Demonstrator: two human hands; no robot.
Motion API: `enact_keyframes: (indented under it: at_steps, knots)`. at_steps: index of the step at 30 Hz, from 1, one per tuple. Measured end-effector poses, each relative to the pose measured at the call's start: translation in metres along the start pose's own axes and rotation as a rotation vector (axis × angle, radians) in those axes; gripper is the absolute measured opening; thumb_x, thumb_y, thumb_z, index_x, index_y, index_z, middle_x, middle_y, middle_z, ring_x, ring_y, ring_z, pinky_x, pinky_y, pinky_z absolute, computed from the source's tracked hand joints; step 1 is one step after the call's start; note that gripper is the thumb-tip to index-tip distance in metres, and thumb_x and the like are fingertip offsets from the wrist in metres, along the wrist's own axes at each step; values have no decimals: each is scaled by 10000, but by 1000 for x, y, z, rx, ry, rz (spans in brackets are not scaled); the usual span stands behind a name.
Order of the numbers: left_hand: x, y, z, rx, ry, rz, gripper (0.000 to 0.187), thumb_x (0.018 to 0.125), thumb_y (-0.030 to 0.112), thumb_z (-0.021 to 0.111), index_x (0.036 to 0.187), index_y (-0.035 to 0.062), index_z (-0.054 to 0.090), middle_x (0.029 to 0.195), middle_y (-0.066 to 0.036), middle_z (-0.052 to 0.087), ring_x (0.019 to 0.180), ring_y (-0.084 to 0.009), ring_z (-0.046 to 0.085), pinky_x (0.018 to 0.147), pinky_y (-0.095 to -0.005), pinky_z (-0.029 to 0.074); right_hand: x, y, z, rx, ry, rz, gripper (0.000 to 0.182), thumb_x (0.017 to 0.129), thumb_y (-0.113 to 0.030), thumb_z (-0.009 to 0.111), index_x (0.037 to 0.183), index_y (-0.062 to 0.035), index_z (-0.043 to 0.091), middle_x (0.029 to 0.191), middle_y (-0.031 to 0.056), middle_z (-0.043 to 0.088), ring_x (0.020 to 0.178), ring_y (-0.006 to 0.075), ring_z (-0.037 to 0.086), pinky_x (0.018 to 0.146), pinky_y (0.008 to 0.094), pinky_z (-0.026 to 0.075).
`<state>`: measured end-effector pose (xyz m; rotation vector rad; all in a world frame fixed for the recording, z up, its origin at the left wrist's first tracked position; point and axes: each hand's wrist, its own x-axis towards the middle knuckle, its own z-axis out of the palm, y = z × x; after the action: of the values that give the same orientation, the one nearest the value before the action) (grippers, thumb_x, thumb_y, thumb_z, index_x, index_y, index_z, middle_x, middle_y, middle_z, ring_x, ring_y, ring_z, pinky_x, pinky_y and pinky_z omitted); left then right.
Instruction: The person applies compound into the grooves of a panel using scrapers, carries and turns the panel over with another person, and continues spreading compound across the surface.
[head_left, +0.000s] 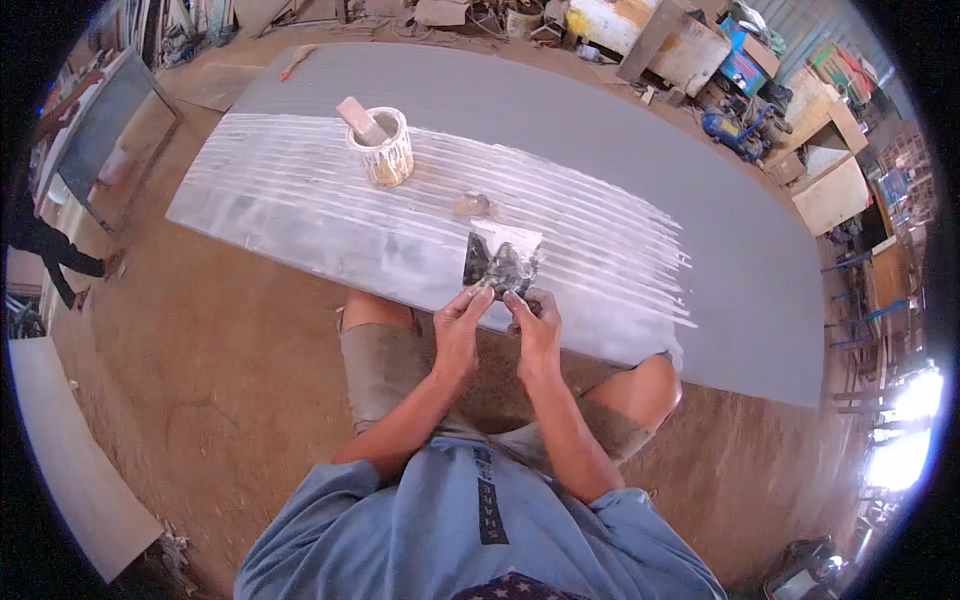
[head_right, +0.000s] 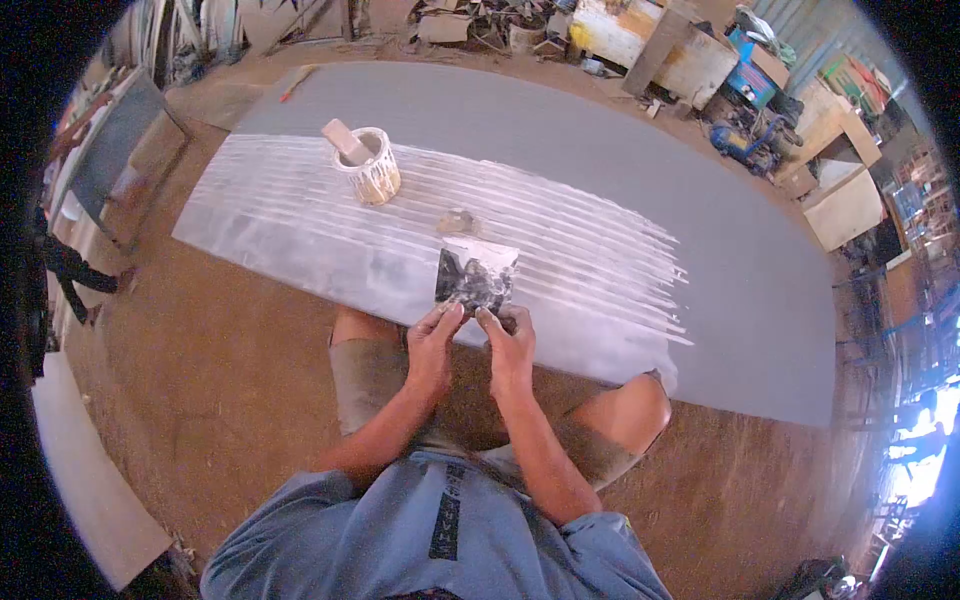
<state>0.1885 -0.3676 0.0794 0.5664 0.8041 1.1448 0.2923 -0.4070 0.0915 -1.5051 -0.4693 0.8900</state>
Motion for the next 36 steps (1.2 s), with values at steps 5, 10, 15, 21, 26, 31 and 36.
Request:
enact_keyframes:
  at_steps: [5, 10, 15, 21, 26, 31, 36]
  knots:
    - [10, 13, -12, -230, 55, -110, 302, 924, 61, 651, 1211, -32, 631, 1042, -75, 687, 970, -166, 662, 893, -338, 553, -5, -12, -43, 146, -216, 85, 159, 914, -200, 677, 884, -67, 595, 892, 16, 598, 724, 125, 558, 641, 283, 485]
    - [31, 44, -28, -87, 83, 136, 519, 917, -3, 593, 1412, 30, 439, 1017, -90, 690, 924, -181, 682, 781, -347, 605, -24, -28, -69, 378, -153, 109, 199, 939, -132, 591, 1122, -55, 584, 1003, 82, 686, 856, 204, 685, 627, 348, 543]
    - [38, 44, -17, -182, -73, 68, 591, 948, 62, 581, 1477, 73, 317, 1047, -89, 677, 887, -193, 702, 798, -375, 611, -21, -25, -43, 476, -316, 292, 167, 967, -166, 569, 1083, -47, 581, 909, 72, 668, 739, 172, 657, 542, 304, 506]
    - [27, 47, -8, -151, -144, -16, 283, 1005, 159, 520, 1275, 75, 500, 1140, -80, 660, 967, -225, 688, 826, -410, 595, -5, -40, -22, 219, -198, 54, 216, 995, -243, 565, 962, -30, 581, 739, 64, 631, 499, 112, 547, 415, 260, 421]
    - [26, 52, -11, -65, -211, -16, 342, 1010, 182, 518, 1330, 66, 481, 1157, -98, 662, 994, -230, 694, 831, -403, 600, 15, -41, -34, 115, -186, 88, 171, 950, -202, 615, 903, -40, 591, 731, 55, 613, 478, 116, 529, 387, 254, 390]
    - [31, 60, -16, -6, -308, -84, 399, 1007, 173, 525, 1384, 63, 457, 1138, -107, 676, 987, -227, 703, 835, -382, 594, 26, -44, -38, 53, -226, 58, 173, 945, -190, 621, 875, -34, 596, 708, 41, 611, 477, 86, 514, 372, 234, 354]
    - [30, 65, -25, 184, -360, -201, 385, 980, 143, 561, 1346, 33, 515, 1130, -86, 668, 988, -183, 674, 836, -364, 578, 30, -52, -38, -33, -266, 79, 180, 941, -190, 623, 865, -29, 607, 697, 32, 600, 483, 72, 498, 371, 231, 344]
